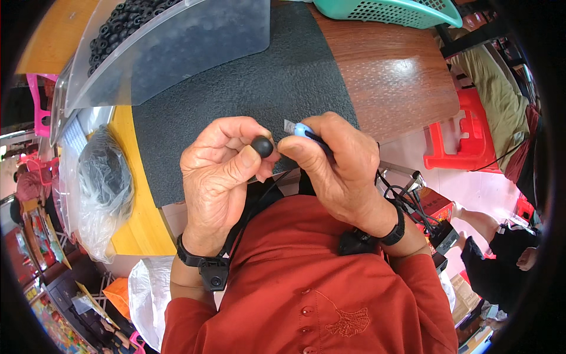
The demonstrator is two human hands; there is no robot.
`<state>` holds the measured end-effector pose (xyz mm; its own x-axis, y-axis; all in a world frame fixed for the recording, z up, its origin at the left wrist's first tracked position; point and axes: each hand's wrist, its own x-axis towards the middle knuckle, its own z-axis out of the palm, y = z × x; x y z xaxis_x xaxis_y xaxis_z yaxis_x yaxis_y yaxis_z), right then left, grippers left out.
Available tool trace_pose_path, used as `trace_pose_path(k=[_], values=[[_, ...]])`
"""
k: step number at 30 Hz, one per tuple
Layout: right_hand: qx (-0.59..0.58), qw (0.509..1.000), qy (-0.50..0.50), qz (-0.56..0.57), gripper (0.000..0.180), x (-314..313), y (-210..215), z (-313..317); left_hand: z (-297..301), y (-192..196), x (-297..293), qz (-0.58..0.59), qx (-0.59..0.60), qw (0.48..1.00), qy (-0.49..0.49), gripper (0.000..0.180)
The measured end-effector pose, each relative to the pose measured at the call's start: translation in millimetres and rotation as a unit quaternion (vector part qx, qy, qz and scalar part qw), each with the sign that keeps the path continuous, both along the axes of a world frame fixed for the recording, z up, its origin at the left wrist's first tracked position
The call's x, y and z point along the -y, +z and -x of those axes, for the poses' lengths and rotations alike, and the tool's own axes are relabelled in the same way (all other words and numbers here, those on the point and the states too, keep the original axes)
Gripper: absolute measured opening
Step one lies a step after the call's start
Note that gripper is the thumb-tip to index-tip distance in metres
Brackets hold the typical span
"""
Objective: Trimming excess rubber material from shoe components using a utility knife.
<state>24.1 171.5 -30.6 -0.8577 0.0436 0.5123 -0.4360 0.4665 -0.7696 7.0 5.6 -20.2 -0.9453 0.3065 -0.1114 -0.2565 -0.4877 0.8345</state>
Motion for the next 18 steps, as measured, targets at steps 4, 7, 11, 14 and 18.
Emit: trace_pose_path(k=[4,7,11,14,18], values=[[0.066,0.996,0.027,0.054,0.025,0.6,5.8,-0.4,0.7,-0.5,0.6,0.014,-0.001,1.000,0.002,0.026],[0.081,0.994,0.034,0.060,0.023,0.1,5.7,3.0,2.7,-3.9,-1.1,0.033,-0.015,0.999,0.007,0.028],[0.109,0.989,0.040,0.087,0.023,0.4,6.2,6.9,6.4,-2.5,-4.9,0.052,-0.031,0.998,0.013,0.028],[0.097,0.992,0.028,0.078,0.021,0.3,7.3,7.2,7.0,-1.9,-4.6,0.038,-0.037,0.999,0.006,0.029],[0.116,0.990,-0.013,0.076,0.018,-4.0,0.7,5.1,5.5,8.3,-6.2,0.066,-0.012,0.998,-0.003,0.028]])
